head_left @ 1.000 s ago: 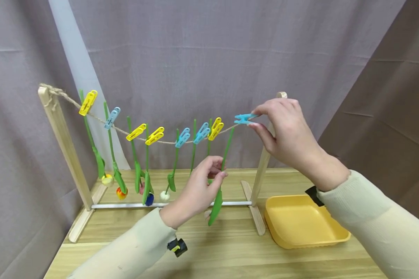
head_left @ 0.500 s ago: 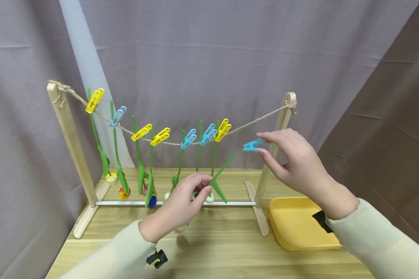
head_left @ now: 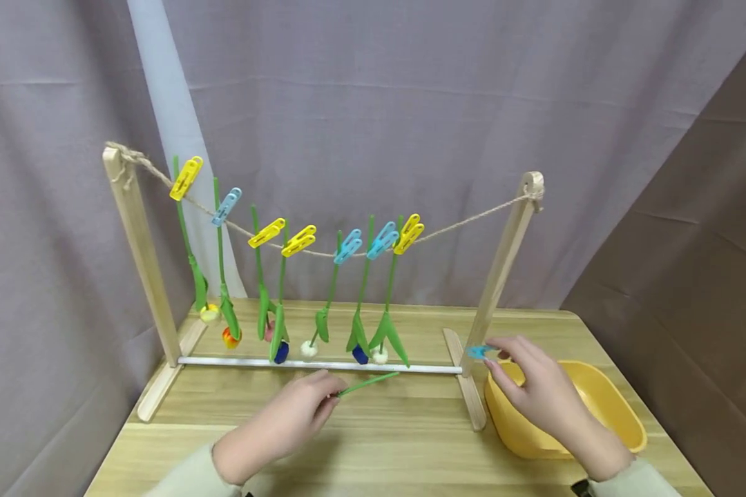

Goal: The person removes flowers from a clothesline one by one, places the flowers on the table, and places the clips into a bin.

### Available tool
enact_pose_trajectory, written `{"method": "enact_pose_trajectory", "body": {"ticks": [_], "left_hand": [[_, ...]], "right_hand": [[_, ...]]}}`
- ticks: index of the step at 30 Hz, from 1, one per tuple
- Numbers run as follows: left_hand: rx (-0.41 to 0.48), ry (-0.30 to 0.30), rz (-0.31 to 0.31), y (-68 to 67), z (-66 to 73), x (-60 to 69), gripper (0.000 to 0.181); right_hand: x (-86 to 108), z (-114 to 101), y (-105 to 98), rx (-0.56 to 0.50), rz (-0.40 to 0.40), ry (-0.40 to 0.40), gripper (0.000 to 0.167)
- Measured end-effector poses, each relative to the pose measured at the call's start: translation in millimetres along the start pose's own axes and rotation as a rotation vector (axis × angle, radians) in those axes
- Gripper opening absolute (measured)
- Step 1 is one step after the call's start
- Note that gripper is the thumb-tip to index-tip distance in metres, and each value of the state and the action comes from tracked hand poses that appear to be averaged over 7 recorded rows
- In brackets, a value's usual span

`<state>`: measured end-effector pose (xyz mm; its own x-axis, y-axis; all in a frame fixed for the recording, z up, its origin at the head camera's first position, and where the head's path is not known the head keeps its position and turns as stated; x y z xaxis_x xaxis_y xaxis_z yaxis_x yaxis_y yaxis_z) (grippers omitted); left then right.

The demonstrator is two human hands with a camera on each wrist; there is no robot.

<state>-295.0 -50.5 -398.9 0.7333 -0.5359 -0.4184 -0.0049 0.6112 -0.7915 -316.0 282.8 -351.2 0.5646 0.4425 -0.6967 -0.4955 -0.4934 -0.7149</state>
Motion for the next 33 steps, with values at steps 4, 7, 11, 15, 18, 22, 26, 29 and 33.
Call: {"method": "enact_pose_trajectory", "body": {"ticks": [4, 7, 11, 15, 18, 22, 26, 29, 33], "left_hand": [[-0.048, -0.015, -0.043, 11.1, -13.9, 12.1, 0.015], [-0.083, -0.042, -0.099, 21.3, -24.8, 21.4, 0.016], [-0.134, -0.044, -0.14, 34.6, -36.5, 32.6, 0.016], [-0.14, -0.051, -0.157, 46.4, -46.1, 41.4, 0.014], [-0.135, -0.059, -0.184, 54.3, -51.8, 47.2, 0.013], [-0.17, -0.041, -0.203, 60.4, -55.5, 52.6, 0.012], [-0.172, -0.047, -0.224, 64.1, -58.1, 56.5, 0.014], [-0.163, -0.043, -0.227, 65.6, -58.1, 58.3, 0.014], [-0.18, -0.025, -0.205, 65.4, -56.6, 59.5, 0.014]], "right_hand": [[30.6, 25, 7, 0.046, -0.016, 0.102, 0.039], [48.4, 43, 10, 0.077, -0.025, 0.167, 0.038], [65.8, 63, 18, 0.102, -0.095, 0.239, 0.034], [77.1, 79, 28, 0.073, -0.227, 0.337, 0.028], [83.0, 86, 38, 0.018, -0.345, 0.415, 0.026], [89.4, 91, 48, -0.046, -0.47, 0.488, 0.023], [95.0, 93, 53, -0.08, -0.535, 0.512, 0.022], [97.2, 94, 55, -0.086, -0.558, 0.51, 0.021], [99.2, 94, 58, -0.076, -0.582, 0.513, 0.018]]}}
Point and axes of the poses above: each hand's wrist, its own x-axis away from the middle knuckle, its own y-axis out of the palm, z = x × y, the point moved 5 cm from there along -x, towards the middle knuckle, and after that the axes turned 2 degrees about x, right-handed, at the moved point
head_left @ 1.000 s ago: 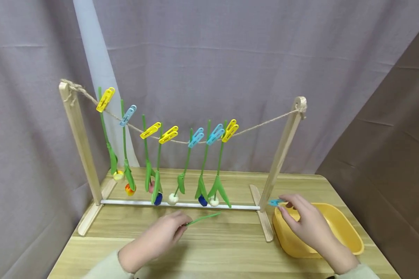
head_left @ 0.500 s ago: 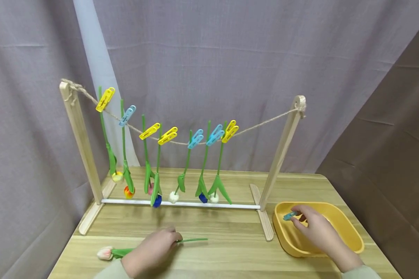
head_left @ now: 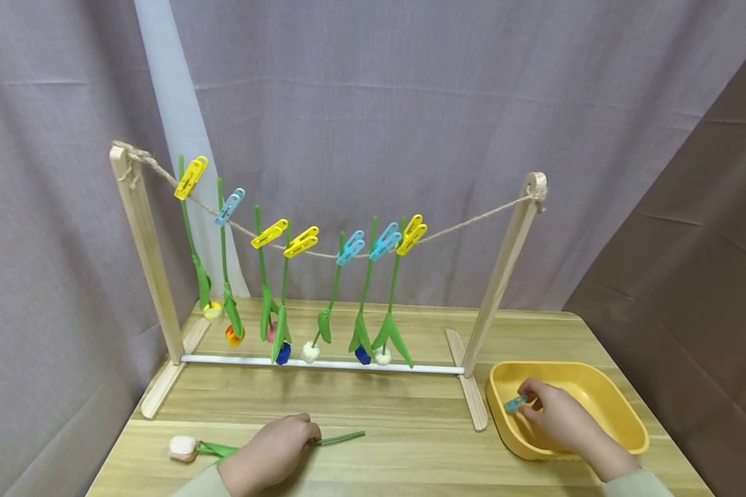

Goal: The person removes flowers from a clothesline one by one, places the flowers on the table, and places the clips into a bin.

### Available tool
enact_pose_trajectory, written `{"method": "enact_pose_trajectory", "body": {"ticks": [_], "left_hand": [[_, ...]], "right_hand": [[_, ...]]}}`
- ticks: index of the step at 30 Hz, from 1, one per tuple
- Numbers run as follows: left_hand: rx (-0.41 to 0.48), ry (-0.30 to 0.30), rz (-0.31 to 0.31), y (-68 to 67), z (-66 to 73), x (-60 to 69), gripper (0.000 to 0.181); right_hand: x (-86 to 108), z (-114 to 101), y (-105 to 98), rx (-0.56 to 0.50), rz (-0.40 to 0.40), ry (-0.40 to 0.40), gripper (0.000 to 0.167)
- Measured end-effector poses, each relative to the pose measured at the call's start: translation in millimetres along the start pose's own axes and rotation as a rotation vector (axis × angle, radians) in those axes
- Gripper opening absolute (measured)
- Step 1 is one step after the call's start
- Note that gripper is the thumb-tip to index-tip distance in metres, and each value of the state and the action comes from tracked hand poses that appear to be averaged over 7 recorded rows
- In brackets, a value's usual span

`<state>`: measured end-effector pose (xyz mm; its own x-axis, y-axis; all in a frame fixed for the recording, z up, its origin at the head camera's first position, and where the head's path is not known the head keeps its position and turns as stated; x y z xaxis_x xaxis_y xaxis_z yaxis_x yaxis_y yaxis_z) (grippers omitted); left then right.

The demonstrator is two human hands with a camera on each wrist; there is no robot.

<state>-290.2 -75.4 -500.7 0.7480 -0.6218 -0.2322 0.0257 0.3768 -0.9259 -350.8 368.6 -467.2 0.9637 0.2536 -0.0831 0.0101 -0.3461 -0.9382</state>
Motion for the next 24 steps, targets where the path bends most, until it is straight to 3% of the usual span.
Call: {"method": "enact_pose_trajectory", "body": {"ticks": [24], "left_hand": [[0.006, -0.031, -0.023, 0.8, 0.6, 0.7, 0.013]], "right_hand": [[-3.9, 5.1, -1.1, -0.003, -0.038, 0.027, 0.018]]}}
Point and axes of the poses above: each hand's wrist, its own x-axis away from the middle knuckle, its own y-axis out of the palm, z = x × y, the point moved 5 cm from there along -x, towards the middle knuckle, and after that the axes turned 2 degrees about x, right-handed, at the moved point
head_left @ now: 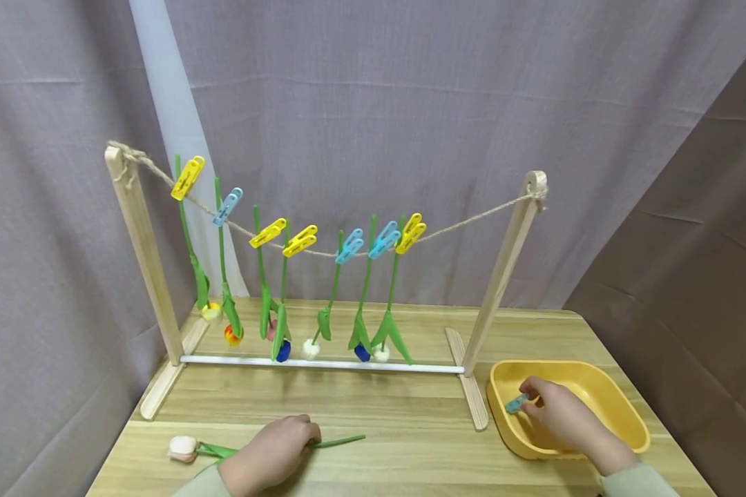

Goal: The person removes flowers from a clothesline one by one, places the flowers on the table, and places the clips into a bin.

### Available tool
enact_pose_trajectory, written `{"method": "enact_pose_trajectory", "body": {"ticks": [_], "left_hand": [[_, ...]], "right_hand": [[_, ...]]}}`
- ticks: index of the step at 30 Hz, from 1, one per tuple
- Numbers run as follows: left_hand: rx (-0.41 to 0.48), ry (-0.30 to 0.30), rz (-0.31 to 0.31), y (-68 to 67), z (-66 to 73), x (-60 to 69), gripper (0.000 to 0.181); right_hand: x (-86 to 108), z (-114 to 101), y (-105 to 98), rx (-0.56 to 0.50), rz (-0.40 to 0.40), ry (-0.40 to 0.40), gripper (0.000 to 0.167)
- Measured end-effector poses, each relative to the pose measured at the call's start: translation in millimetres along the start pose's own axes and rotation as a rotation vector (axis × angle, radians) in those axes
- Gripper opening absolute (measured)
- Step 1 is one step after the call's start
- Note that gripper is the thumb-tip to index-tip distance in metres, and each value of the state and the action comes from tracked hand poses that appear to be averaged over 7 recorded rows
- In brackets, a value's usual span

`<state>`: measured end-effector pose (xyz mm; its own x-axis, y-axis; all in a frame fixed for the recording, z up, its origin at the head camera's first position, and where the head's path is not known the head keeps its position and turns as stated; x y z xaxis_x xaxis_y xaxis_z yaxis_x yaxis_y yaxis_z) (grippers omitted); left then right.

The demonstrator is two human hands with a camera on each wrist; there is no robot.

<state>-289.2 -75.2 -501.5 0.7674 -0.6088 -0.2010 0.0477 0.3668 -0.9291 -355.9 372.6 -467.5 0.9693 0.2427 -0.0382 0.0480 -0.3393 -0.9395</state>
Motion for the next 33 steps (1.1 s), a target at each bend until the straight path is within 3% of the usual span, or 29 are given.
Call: {"method": "enact_pose_trajectory", "body": {"ticks": [7, 12, 19, 25, 33], "left_hand": [[0.04, -0.022, -0.038, -0.1, -1.5, -1.8, 0.009], [0.097, -0.021, -0.059, -3.5, 0.8, -3.9, 0.015], [0.139, 0.007, -0.025, -20.4, 11.3, -9.8, 0.024], [0.166, 0.024, 0.008, -37.2, 22.0, -19.2, 0.03], [0.169, 0.093, 0.174, -70.0, 38.7, -40.6, 0.036]], "right_hand": [[1.8, 1, -4, 0.048, -0.004, 0.016, 0.026], [3.8, -4, -10, 0.105, 0.02, 0.018, 0.029], [0.6, -43, -32, 0.107, 0.127, -0.059, 0.034], [-1.3, -93, -59, 0.147, 0.259, -0.234, 0.035], [-3.3, -156, -100, 0.213, 0.471, -0.533, 0.036]]}}
Point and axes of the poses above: each hand's wrist, its own x-axis away from the middle knuckle, its own y-axis out of the palm, z = x × y, the point moved 5 cm from there along -x, towards the middle knuckle, and after that the axes turned 2 degrees about x, right-handed, at the moved point
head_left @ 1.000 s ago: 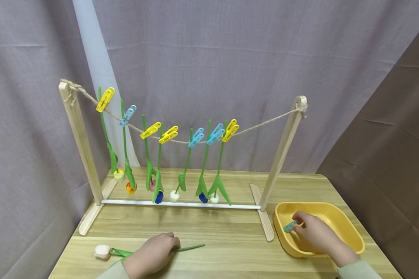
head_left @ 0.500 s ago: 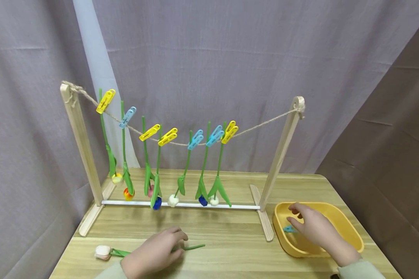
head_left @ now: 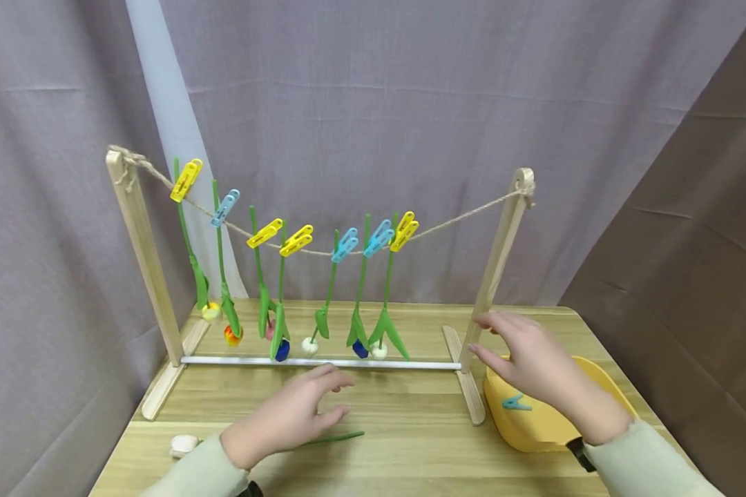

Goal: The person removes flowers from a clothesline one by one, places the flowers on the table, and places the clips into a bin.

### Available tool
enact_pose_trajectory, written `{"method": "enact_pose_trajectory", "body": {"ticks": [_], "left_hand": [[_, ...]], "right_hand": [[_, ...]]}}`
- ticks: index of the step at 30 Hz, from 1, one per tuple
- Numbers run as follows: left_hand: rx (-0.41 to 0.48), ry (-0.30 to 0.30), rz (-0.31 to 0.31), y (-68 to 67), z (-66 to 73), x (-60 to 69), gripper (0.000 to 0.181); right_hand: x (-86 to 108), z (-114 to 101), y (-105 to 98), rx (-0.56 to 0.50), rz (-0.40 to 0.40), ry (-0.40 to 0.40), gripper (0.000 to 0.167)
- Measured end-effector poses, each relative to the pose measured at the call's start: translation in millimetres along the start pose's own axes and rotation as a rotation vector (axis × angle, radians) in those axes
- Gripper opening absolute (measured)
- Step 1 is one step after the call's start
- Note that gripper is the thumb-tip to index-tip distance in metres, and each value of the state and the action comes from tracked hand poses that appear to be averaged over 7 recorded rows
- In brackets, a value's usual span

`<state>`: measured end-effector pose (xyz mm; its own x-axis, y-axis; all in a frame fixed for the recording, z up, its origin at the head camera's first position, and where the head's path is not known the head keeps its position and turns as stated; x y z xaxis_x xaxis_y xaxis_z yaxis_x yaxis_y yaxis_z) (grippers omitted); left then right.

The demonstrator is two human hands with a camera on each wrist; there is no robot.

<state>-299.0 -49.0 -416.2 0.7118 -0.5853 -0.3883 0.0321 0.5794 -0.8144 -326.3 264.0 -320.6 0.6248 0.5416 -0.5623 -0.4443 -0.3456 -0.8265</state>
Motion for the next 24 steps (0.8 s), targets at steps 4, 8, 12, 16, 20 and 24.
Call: {"method": "enact_pose_trajectory", "body": {"ticks": [4, 8, 12, 16, 20, 24], "left_hand": [[-0.003, 0.001, 0.064, -13.6, 10.1, -15.4, 0.04], [0.014, -0.002, 0.099, -24.8, 20.2, -30.7, 0.043], [0.023, 0.031, 0.141, -34.3, 30.2, -45.3, 0.048], [0.036, 0.058, 0.155, -40.6, 37.9, -57.6, 0.052], [0.056, 0.051, 0.165, -43.8, 42.5, -66.3, 0.061], [0.08, 0.047, 0.18, -45.8, 48.5, -72.1, 0.074]], "right_hand": [[-27.2, -18, -21, 0.015, 0.076, -0.103, 0.039], [-52.8, -35, -41, 0.03, 0.132, -0.184, 0.04], [-75.4, -49, -59, 0.045, 0.187, -0.251, 0.038], [-92.9, -62, -72, 0.06, 0.231, -0.304, 0.036], [-107.8, -71, -80, 0.067, 0.263, -0.333, 0.033], [-120.8, -77, -84, 0.069, 0.299, -0.342, 0.031]]}}
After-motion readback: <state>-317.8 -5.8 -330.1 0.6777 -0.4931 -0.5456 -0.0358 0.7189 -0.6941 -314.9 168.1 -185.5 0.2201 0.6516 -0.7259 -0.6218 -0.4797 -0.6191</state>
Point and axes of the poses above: each hand's wrist, its own x-axis away from the middle knuckle, its own y-axis out of the palm, z = x × y, the point moved 5 cm from there along -x, towards the middle knuckle, and after that the axes turned 2 degrees about x, right-handed, at the moved point
